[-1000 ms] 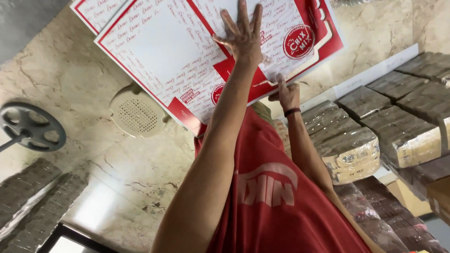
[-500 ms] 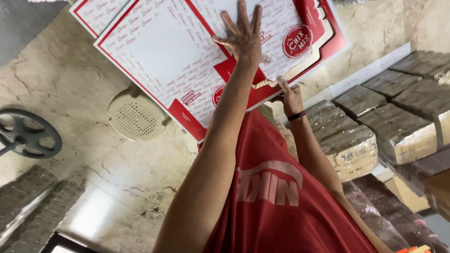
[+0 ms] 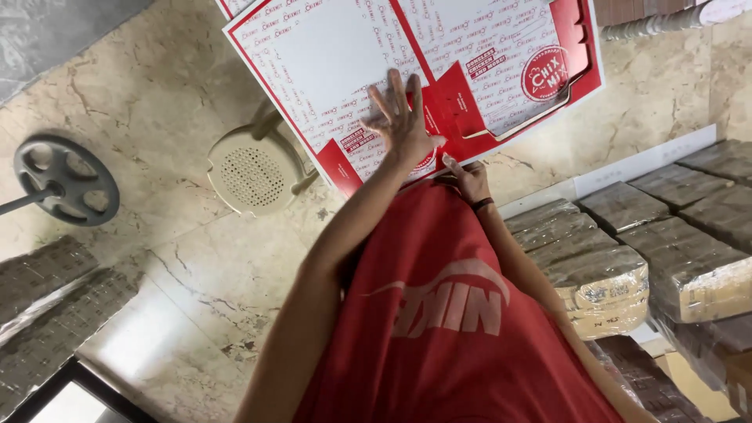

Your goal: Folding flat cardboard sheets into boxes for packaging

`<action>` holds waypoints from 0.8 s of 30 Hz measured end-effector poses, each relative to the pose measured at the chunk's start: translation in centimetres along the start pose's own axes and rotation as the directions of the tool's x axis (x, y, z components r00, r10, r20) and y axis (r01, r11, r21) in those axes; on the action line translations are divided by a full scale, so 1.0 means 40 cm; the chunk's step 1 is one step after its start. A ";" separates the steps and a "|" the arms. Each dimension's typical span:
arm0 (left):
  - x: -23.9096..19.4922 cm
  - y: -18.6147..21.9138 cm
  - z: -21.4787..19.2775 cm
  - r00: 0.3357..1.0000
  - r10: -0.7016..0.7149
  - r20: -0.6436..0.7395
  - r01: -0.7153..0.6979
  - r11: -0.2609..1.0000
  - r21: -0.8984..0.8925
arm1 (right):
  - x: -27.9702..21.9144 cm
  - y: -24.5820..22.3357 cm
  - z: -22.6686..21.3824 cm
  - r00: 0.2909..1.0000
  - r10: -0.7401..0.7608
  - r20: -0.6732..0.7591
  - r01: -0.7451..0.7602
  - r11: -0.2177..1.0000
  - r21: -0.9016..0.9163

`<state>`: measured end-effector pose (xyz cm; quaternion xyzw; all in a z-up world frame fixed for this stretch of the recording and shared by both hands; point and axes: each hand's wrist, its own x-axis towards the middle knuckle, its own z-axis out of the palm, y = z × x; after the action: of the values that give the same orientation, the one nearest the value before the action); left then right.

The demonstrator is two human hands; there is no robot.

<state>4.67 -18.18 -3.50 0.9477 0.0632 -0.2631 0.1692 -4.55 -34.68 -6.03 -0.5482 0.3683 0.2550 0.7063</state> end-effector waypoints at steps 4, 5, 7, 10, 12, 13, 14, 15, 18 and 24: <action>0.054 -0.006 0.096 0.988 0.015 -0.153 -0.020 0.999 -0.028 | -0.008 0.054 0.023 0.973 -0.214 -0.089 0.200 0.969 -0.142; 0.054 -0.003 0.091 0.992 0.002 -0.128 -0.009 0.999 -0.051 | -0.009 0.067 0.021 0.876 -0.475 -0.085 0.409 0.824 -0.392; 0.059 -0.002 0.104 0.994 -0.014 -0.108 0.006 0.997 -0.071 | -0.005 0.089 0.015 0.720 -0.694 -0.003 0.551 0.575 -0.605; 0.080 -0.003 0.132 0.922 -0.001 -0.388 -0.035 0.996 -0.085 | -0.003 0.060 0.011 0.837 -0.490 -0.243 0.284 0.769 -0.573; 0.079 -0.006 0.125 0.973 -0.015 -0.230 0.026 0.999 0.045 | -0.035 -0.009 0.020 0.989 -0.076 -0.129 0.095 0.984 0.148; 0.074 0.000 0.090 0.974 -0.016 -0.227 0.027 0.999 0.045 | -0.026 -0.012 0.016 0.989 -0.074 -0.130 0.093 0.985 0.148; 0.067 0.009 0.058 0.996 -0.046 -0.080 0.053 0.995 0.084 | -0.020 -0.014 0.007 0.998 0.011 -0.070 0.002 0.984 0.178; 0.061 0.019 0.026 0.994 -0.082 0.068 0.073 0.989 0.127 | -0.014 -0.016 -0.003 0.996 0.094 -0.007 -0.090 0.975 0.202; 0.051 0.043 0.012 0.988 -0.134 0.076 0.114 0.968 0.226 | 0.020 0.031 -0.007 0.998 -0.058 -0.015 0.059 0.996 0.060; 0.042 0.041 0.045 0.990 -0.143 0.003 0.133 0.934 0.332 | -0.094 -0.025 0.080 0.958 -0.252 -0.134 0.204 0.933 -0.296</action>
<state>5.56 -20.29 -5.36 0.9522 0.0822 -0.2939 -0.0101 -5.27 -31.70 -2.05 -0.7011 0.3211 0.1730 0.6127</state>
